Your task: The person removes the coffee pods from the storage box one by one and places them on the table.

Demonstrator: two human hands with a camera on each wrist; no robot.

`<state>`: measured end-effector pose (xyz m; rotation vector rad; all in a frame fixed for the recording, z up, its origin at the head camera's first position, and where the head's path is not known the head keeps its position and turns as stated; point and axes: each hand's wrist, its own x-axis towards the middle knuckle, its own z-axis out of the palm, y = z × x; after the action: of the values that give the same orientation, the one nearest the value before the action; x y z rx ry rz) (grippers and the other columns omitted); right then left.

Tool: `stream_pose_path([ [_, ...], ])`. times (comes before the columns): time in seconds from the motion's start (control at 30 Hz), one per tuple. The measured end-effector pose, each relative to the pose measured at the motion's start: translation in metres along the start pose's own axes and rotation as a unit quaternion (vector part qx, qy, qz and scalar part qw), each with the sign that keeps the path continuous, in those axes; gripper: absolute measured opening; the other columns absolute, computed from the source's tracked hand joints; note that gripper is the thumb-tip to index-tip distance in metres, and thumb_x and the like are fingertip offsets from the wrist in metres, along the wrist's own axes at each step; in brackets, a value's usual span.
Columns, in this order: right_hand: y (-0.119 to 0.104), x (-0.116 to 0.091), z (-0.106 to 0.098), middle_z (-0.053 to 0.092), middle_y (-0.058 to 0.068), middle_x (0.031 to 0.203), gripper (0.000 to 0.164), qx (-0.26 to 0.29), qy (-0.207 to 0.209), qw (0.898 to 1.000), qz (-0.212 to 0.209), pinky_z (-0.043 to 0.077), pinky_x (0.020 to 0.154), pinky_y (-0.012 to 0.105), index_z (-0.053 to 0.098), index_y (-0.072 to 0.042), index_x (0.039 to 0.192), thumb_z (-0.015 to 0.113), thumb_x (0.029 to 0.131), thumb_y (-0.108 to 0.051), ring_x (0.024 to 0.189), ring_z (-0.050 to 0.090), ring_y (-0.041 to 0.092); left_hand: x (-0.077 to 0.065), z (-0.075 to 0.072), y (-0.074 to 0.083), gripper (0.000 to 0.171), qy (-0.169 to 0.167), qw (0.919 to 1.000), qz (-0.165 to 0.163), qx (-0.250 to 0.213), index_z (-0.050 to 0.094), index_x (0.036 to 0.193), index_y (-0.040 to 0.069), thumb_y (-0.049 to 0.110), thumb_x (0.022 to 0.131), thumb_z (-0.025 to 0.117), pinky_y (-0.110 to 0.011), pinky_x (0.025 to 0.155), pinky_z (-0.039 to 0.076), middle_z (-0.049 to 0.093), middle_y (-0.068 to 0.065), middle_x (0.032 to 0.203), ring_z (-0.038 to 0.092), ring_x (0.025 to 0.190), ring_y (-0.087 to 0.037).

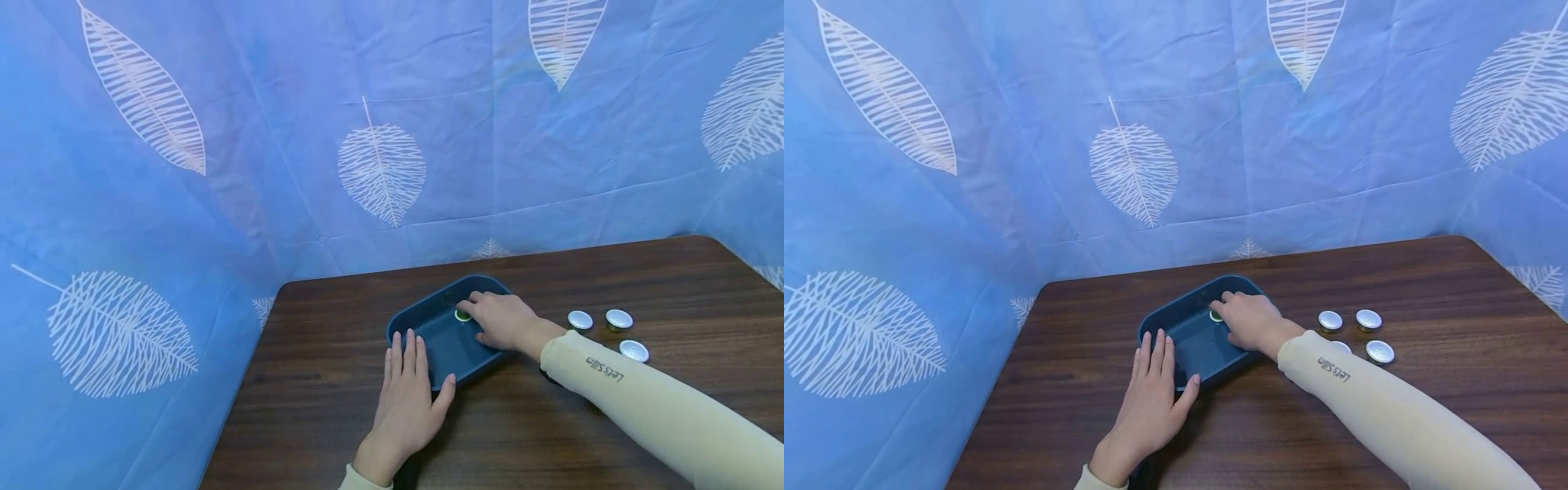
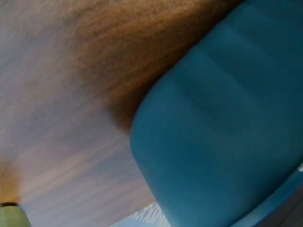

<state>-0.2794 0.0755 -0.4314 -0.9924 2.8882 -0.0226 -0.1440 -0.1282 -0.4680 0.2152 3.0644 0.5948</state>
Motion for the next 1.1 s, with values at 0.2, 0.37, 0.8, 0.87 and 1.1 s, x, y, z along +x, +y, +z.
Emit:
stream_pose_path([
  [0.2, -0.0014, 0.0005, 0.0038, 0.068, 0.019, 0.141, 0.062, -0.006, 0.003, 1.0, 0.0, 0.064, 0.096, 0.053, 0.062, -0.008, 0.149, 0.084, 0.094, -0.029, 0.127, 0.07, 0.035, 0.0006, 0.0008, -0.0005, 0.084, -0.003, 1.0, -0.001, -0.002, 0.028, 0.17, 0.004, 0.059, 0.109, 0.047, -0.06, 0.136, 0.013, 0.015, -0.015, 0.182, 0.003, 0.17, -0.038],
  [0.37, -0.0014, 0.001, 0.0068, 0.069, 0.019, 0.141, 0.064, -0.003, 0.007, 1.0, 0.001, 0.064, 0.097, 0.053, 0.061, -0.007, 0.149, 0.085, 0.094, -0.03, 0.127, 0.07, 0.035, -0.0002, 0.0016, -0.0016, 0.085, 0.002, 1.0, 0.003, -0.001, 0.028, 0.17, 0.004, 0.06, 0.109, 0.046, -0.06, 0.136, 0.014, 0.015, -0.016, 0.182, 0.003, 0.17, -0.038],
  [0.8, -0.0001, 0.0022, 0.0069, 0.068, 0.021, 0.14, 0.063, 0.012, 0.002, 1.0, -0.01, 0.064, 0.096, 0.051, 0.058, -0.005, 0.15, 0.083, 0.095, -0.025, 0.125, 0.071, 0.036, -0.0002, 0.0016, -0.001, 0.085, 0.007, 1.0, 0.006, 0.002, 0.026, 0.17, 0.004, 0.059, 0.109, 0.046, -0.059, 0.136, 0.013, 0.015, -0.015, 0.182, 0.002, 0.17, -0.038],
  [0.87, -0.0001, 0.0027, 0.0072, 0.069, 0.021, 0.138, 0.062, 0.014, 0.0, 1.0, -0.011, 0.064, 0.095, 0.051, 0.057, -0.005, 0.15, 0.082, 0.096, -0.025, 0.122, 0.072, 0.035, 0.0, 0.0019, -0.0011, 0.085, 0.006, 1.0, 0.005, 0.002, 0.026, 0.17, 0.004, 0.059, 0.109, 0.046, -0.059, 0.136, 0.013, 0.015, -0.015, 0.182, 0.002, 0.17, -0.038],
  [1.1, 0.0005, 0.0059, 0.0071, 0.075, 0.019, 0.129, 0.056, 0.004, 0.005, 1.0, -0.014, 0.066, 0.088, 0.047, 0.057, -0.005, 0.147, 0.08, 0.098, -0.02, 0.111, 0.076, 0.031, 0.0, 0.0027, -0.0007, 0.085, 0.004, 1.0, 0.003, 0.003, 0.027, 0.17, 0.004, 0.06, 0.109, 0.046, -0.059, 0.136, 0.014, 0.017, -0.015, 0.182, 0.003, 0.17, -0.037],
])
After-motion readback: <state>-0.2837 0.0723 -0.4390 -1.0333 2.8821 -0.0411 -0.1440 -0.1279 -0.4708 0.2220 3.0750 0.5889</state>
